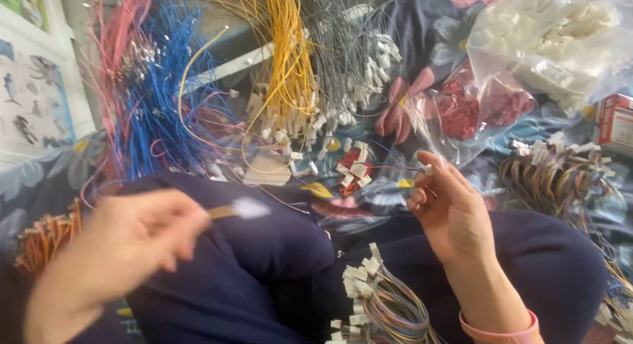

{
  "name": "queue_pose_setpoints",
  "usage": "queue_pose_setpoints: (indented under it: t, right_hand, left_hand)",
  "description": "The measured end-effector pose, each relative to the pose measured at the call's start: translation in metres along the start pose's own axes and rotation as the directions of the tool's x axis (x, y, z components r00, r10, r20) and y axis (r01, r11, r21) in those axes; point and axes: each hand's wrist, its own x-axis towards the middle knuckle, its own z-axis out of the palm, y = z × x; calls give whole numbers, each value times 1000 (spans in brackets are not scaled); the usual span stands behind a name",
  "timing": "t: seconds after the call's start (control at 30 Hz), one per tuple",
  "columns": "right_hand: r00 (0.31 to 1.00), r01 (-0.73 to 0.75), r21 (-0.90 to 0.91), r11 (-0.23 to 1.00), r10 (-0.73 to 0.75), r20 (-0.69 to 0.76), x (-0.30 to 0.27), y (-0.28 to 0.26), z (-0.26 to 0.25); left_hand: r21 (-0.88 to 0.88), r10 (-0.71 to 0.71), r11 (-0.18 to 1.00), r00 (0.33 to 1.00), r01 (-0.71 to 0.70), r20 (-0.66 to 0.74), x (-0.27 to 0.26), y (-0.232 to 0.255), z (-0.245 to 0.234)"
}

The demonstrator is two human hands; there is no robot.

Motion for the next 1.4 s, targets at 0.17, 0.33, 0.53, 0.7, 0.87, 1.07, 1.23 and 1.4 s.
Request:
queue_pose_setpoints:
  t: [0.17, 0.33, 0.53, 0.7, 0.87, 1.07, 1.23, 1.4]
  right_hand:
    - [995, -4, 63, 998, -2, 99, -2, 3, 7]
    - [989, -73, 266, 961, 35, 145, -7, 1, 5]
    - [980, -106, 440, 892, 18, 200, -5, -3, 1]
    - [991, -55, 415, 908, -2, 136, -7, -7, 5]
    - [988, -84, 341, 936, 35, 149, -12, -9, 9]
    - [998, -11, 311, 950, -9, 65, -8, -5, 7]
    - [997, -46, 338, 940, 21, 75, -7, -4, 7]
    - [993, -109, 349, 931, 117, -4, -5, -8, 5]
  left_hand:
    - [-626, 582, 714, 764, -314, 280, -3, 42, 71]
    - [-615, 676, 705, 600, -355, 428, 0, 74, 150]
    - [-322, 636, 771, 700, -550, 326, -4, 95, 165]
    - [-235, 623, 782, 724, -577, 295, 2, 85, 183]
    - [-536, 416, 838, 517, 102, 748, 3, 82, 179]
    - [66, 859, 510, 511, -858, 2, -8, 65, 185]
    - [231, 967, 246, 223, -941, -122, -12, 59, 187]
    - [138, 946, 326, 321, -935, -52, -7, 65, 183]
